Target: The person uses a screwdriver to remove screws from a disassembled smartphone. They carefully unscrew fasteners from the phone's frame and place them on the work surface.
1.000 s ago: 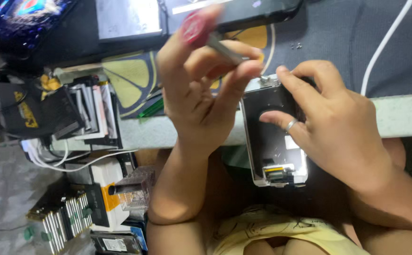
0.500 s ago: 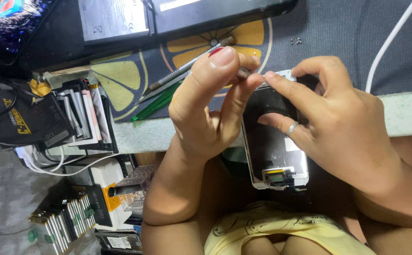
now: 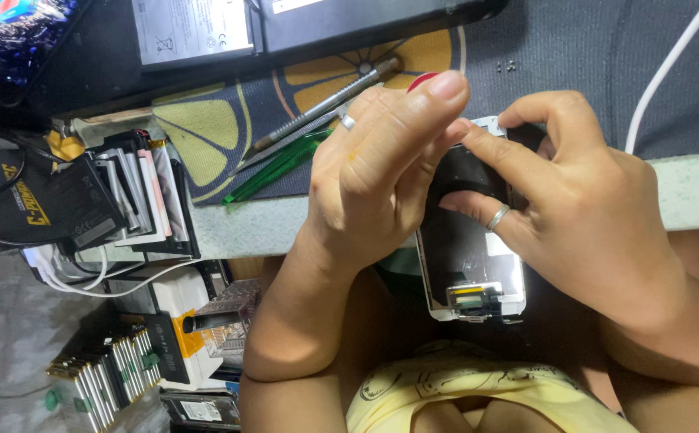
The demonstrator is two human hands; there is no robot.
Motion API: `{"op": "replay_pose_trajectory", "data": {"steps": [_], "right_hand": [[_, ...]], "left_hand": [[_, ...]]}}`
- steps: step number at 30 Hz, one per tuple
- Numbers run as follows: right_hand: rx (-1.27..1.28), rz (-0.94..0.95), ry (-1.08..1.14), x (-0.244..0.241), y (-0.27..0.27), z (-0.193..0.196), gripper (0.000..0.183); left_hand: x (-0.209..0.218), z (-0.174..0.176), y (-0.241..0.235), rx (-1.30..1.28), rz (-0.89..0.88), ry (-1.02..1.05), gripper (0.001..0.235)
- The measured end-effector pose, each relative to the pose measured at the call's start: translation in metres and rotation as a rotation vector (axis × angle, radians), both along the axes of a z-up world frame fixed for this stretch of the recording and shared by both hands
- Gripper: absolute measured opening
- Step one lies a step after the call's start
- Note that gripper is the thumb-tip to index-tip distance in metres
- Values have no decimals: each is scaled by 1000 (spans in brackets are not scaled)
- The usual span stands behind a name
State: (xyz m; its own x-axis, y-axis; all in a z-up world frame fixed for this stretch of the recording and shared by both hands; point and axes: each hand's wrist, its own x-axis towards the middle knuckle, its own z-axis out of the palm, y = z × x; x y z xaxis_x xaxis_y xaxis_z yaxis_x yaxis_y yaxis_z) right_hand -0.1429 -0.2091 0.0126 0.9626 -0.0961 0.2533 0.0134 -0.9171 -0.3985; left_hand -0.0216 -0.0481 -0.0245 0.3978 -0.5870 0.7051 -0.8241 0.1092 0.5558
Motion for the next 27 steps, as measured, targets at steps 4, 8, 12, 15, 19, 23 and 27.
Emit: {"op": "replay_pose_trajectory", "data": {"steps": [4,8,12,15,19,23,27], "right_hand": [[2,6,-5,0,0,0,61],[-7,8,-14,0,0,0,61],[0,3,3,-1,0,0,60],[11,8,-2,0,0,-1,59],[23,8,-7,-1,0,0,59],[8,-1,-1,-1,1,0,56],[-2,-3,-8,-2,2,0,54]], "left_hand": [[-1,-2,1,14,-8,12,55],[0,-2,2,11,-8,-13,56],[1,-3,1,8,-15,-4,57],[1,-3,1,10,-24,11,57],[1,2,5,49,-41,24,57],[0,10,6,84,-82,87,51],[0,12,1,88,-59,40,51]]}}
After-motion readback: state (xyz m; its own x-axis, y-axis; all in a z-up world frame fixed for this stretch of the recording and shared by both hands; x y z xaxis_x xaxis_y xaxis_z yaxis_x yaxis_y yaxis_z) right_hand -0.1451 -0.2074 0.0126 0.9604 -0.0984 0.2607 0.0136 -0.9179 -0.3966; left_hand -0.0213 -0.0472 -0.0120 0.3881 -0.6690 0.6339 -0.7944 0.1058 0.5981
